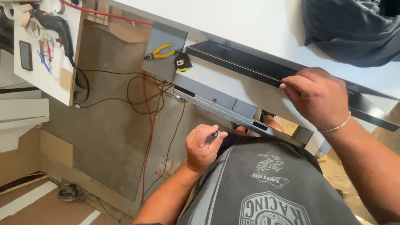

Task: Adjusting and installing handle hardware on a cabinet panel using a screwdriver and pliers.

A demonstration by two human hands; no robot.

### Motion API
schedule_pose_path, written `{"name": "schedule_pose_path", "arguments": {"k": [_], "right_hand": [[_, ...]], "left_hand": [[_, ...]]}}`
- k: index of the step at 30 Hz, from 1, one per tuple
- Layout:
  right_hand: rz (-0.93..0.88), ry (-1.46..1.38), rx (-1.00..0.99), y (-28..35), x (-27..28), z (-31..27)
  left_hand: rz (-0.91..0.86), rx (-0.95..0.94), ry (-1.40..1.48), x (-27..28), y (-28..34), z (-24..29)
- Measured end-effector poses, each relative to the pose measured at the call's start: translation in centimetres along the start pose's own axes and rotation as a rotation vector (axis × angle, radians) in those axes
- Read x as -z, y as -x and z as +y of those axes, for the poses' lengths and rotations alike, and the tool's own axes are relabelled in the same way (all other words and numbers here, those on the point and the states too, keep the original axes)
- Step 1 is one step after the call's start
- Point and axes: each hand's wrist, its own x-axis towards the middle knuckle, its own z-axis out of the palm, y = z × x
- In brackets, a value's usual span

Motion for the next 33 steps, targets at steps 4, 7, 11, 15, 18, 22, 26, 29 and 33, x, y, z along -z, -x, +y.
{"name": "schedule_pose_path", "arguments": {"k": [4, 7, 11, 15, 18, 22, 26, 29, 33], "right_hand": [[0.010, -0.024, 0.026, -0.2, 0.4, -0.1], [0.011, -0.029, 0.029, -0.3, 0.4, -0.1], [0.012, -0.033, 0.033, -0.2, 0.5, -0.1], [0.012, -0.037, 0.039, -0.3, 0.6, 0.0], [0.017, -0.050, 0.042, -0.4, 0.6, -0.1], [0.023, -0.047, 0.046, -0.2, 0.4, 0.1], [0.015, -0.015, 0.051, -0.3, 0.4, 0.1], [0.018, -0.022, 0.056, -0.3, 0.5, 0.1], [0.012, -0.010, 0.048, -0.3, 0.5, 0.1]], "left_hand": [[0.009, 0.013, -0.038, -0.2, 0.6, -0.4], [0.008, 0.016, -0.040, -0.3, 0.5, -0.4], [-0.016, -0.002, -0.053, -0.1, 0.4, -0.2], [-0.019, -0.034, -0.073, -0.3, 0.4, -0.2], [-0.024, -0.031, -0.086, -0.2, 0.5, -0.1], [-0.031, -0.029, -0.106, -0.2, 0.6, -0.1], [-0.012, 0.001, -0.136, -0.3, 1.2, -0.4], [-0.009, 0.014, -0.152, -0.3, 1.1, -0.4], [-0.018, 0.035, -0.173, -0.2, 1.2, -0.3]]}}
